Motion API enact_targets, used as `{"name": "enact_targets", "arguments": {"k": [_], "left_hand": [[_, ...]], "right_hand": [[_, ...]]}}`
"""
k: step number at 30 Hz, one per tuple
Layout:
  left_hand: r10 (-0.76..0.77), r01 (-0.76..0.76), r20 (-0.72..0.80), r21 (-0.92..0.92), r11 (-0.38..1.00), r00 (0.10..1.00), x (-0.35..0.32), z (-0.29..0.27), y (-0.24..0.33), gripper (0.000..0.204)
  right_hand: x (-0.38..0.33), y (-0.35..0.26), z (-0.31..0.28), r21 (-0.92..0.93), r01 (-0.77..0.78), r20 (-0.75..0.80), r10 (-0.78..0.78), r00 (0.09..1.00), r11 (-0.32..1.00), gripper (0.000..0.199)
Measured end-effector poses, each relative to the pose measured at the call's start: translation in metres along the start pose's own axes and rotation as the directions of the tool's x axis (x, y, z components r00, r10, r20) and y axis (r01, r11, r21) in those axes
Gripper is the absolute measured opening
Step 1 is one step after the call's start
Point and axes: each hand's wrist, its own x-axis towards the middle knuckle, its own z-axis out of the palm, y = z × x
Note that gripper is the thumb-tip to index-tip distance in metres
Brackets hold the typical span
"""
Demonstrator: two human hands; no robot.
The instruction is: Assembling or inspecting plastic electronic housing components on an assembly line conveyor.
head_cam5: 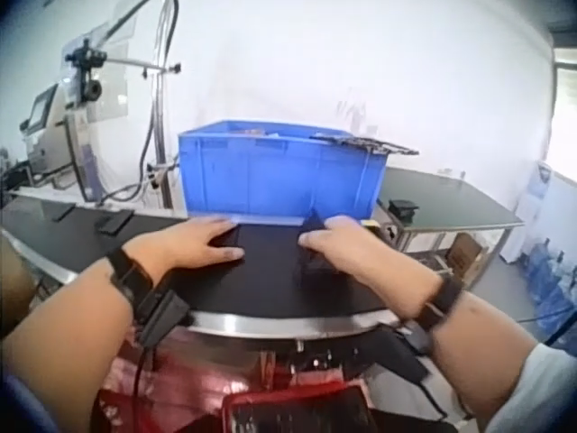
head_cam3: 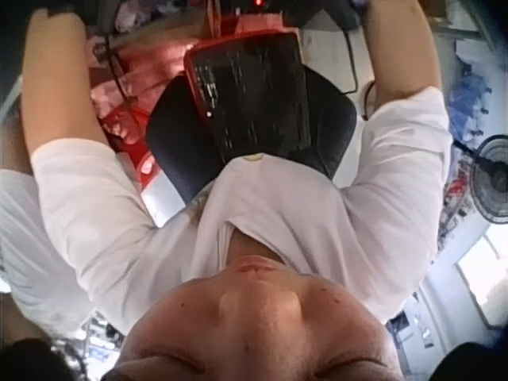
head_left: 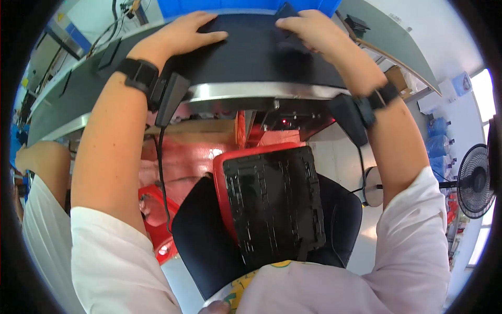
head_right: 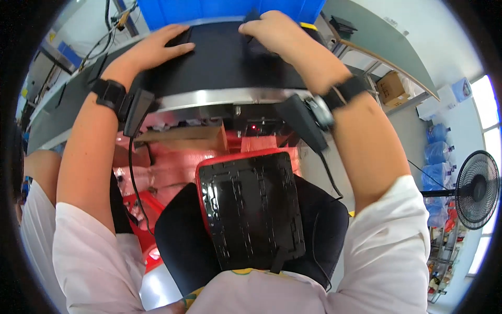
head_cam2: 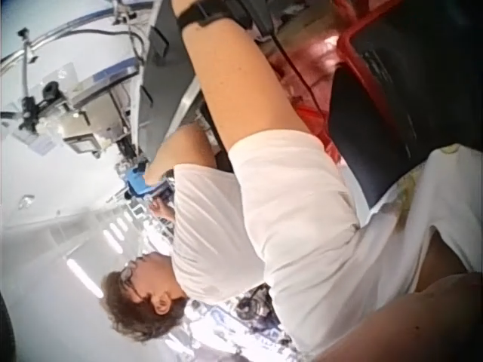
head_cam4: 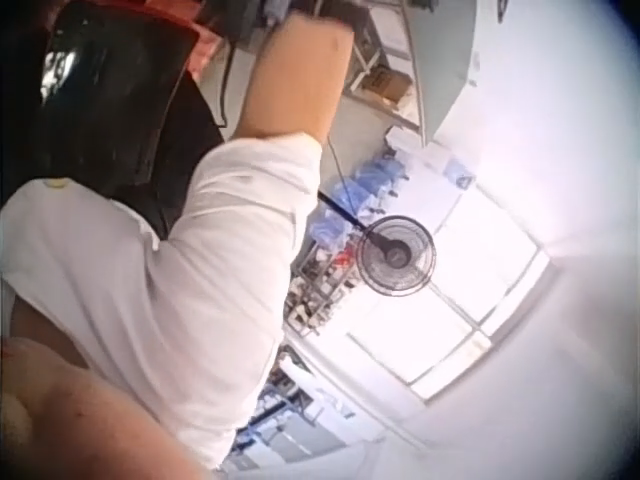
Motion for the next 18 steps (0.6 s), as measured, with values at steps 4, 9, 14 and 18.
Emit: {"name": "enact_targets", "arguments": {"k": [4,9,14,18], "left_hand": [[-0.034,0.033,-0.043,-0.038,0.999,0.998,-0.018,0.012,0.022,0.073],[-0.128,0.131,-0.198,-0.001,0.991,0.972,-0.050,0.005,0.073,0.079],[0.106,-0.180,-0.365,-0.176,0.968,0.925,-0.124,-0.003,0.144,0.080],[0.120,-0.155,-0.172,-0.204,0.967,0.978,-0.195,0.025,0.177,0.083]], "right_hand": [[-0.099,-0.035,-0.005,0.200,-0.028,0.032,0.022,0.999,0.979,0.034],[-0.208,-0.008,0.054,0.217,-0.165,0.163,0.131,0.978,0.962,0.034],[-0.260,0.077,0.117,-0.090,-0.159,0.178,0.173,0.969,0.983,0.047],[-0.258,0.051,0.102,-0.459,-0.055,0.410,0.266,0.873,0.887,0.052]]}}
